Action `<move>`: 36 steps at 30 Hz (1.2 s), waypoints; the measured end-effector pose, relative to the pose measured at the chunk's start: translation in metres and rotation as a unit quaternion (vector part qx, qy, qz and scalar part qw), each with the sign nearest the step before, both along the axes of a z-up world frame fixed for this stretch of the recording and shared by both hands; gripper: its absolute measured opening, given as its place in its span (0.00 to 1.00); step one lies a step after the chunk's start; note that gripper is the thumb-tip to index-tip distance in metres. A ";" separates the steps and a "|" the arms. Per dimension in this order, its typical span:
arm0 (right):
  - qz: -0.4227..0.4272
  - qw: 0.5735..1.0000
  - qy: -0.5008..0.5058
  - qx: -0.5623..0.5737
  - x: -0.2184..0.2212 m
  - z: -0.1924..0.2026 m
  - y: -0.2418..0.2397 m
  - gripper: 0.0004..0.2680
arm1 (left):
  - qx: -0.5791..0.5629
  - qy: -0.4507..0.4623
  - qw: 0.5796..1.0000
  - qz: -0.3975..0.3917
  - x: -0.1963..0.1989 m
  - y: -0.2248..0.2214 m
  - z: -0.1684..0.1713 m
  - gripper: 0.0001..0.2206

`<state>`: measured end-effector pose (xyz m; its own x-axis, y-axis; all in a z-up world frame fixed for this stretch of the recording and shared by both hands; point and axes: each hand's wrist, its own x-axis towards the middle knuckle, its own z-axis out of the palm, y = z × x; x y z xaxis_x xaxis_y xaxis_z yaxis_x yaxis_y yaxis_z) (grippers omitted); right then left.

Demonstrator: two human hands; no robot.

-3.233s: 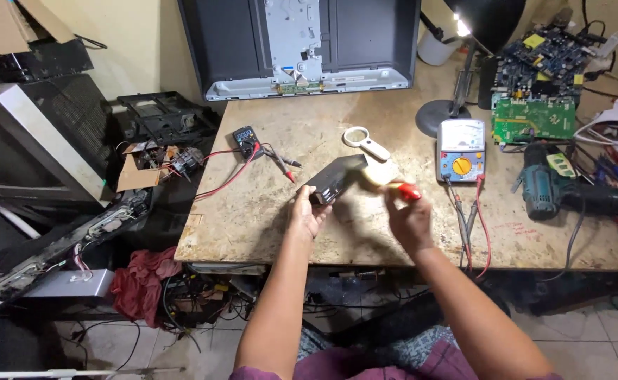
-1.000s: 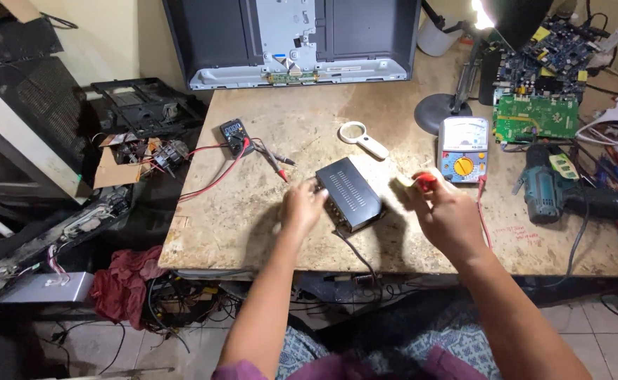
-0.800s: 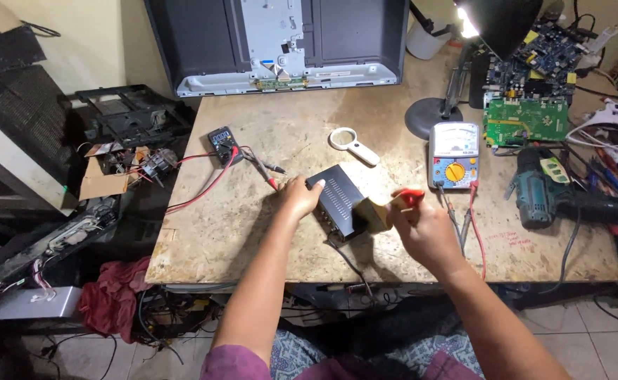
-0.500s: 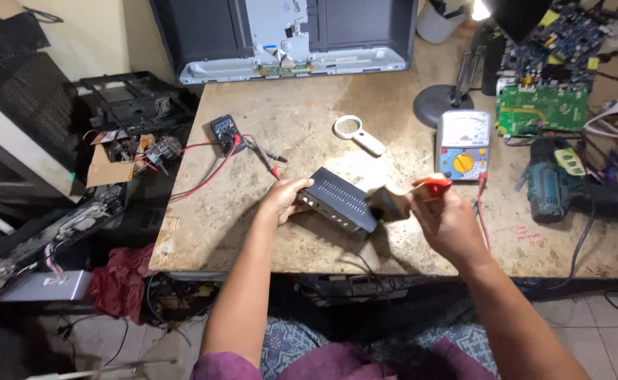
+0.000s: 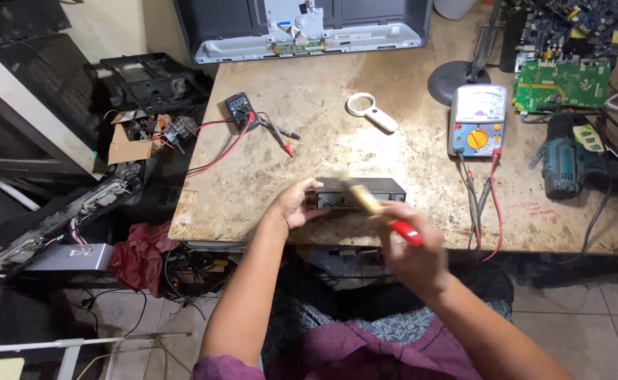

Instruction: The person is disassembling and cleaning an electronic component using a screwdriver and a brush at a repair bench.

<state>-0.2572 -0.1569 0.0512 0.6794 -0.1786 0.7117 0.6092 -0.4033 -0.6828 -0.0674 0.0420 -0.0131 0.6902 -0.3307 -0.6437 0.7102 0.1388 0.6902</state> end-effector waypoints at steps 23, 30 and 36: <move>-0.175 0.983 0.002 -0.055 -0.039 -0.017 -0.019 0.05 | -0.088 0.038 0.994 0.060 -0.014 -0.012 -0.016 0.12; -0.024 0.995 0.073 0.068 -0.047 0.010 -0.012 0.07 | -0.080 -0.026 0.996 0.024 0.044 0.023 -0.123 0.19; -0.126 0.985 0.042 -0.105 -0.030 -0.057 -0.123 0.12 | -0.035 -0.091 0.993 0.063 -0.012 0.022 -0.003 0.24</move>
<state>-0.2870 -0.2802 -0.0058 0.6904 -0.2041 0.6940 0.4157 -0.6732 -0.6115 -0.0797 0.0641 -0.0164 0.8317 -0.2731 -0.4834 0.5486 0.2704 0.7912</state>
